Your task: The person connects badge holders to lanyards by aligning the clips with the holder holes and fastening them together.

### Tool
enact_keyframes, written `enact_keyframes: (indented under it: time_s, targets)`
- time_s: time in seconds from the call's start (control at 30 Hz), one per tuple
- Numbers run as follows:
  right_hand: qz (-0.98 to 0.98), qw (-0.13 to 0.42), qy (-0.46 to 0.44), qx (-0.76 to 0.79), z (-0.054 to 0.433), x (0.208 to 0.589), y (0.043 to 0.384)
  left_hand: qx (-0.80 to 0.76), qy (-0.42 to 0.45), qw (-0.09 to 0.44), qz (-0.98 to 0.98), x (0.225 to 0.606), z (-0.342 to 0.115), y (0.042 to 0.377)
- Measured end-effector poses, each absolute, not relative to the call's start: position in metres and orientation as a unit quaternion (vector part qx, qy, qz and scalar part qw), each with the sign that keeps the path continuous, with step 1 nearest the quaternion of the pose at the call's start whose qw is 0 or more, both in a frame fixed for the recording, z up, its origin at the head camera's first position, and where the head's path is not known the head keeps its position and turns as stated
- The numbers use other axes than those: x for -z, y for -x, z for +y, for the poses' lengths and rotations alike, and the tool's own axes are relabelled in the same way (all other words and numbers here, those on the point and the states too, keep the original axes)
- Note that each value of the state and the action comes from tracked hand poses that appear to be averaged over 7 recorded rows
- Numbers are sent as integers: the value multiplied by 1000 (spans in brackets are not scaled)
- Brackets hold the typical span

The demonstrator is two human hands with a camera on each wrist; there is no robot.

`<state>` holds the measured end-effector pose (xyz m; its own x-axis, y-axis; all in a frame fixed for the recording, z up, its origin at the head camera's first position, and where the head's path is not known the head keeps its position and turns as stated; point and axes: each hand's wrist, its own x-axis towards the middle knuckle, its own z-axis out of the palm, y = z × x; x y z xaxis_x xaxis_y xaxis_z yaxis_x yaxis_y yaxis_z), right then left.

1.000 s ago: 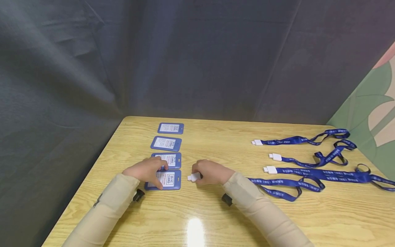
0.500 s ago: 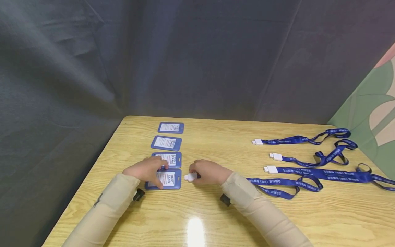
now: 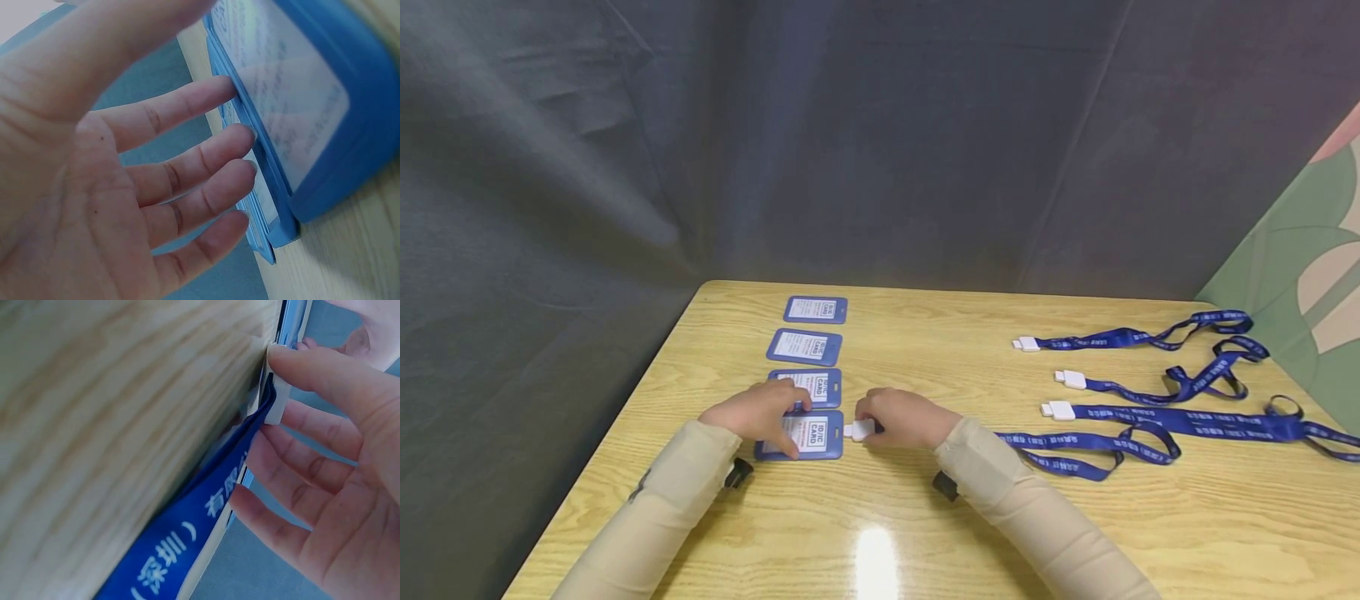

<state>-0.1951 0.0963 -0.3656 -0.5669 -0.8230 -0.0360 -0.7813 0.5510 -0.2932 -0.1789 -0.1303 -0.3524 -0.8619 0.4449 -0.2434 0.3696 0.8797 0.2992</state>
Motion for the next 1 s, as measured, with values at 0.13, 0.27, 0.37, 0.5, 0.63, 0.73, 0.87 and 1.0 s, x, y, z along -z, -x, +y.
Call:
enact_keyframes:
  time_s: [0.13,0.27,0.37,0.5,0.63,0.73,0.87,1.0]
  targets:
    - [875,85,461,122,95,366,195,-120,-218,153,956,352,-131,178]
    - [873,84,464,125,95,366,195,-124,-224,151,955,354,-131,179]
    - [872,79,467,125,95,367,194,-127,-228,147,954,355,-132,180]
    - [871,70,471,121,95,367,193,-139,-223,147,953,357,-131,181]
    - [869,66,475,125,95,367,193,-152,-215,147,954,359,-129,182]
    - [866,63,478,133,95,368,193,-155,-215,145,953,359,-128,182]
    - [864,59,480,138,95,369,194,-161,-224,145,950,359,-126,182]
    - [866,55,478,135,94,371,194,-171,-229,146,947,359,-126,183]
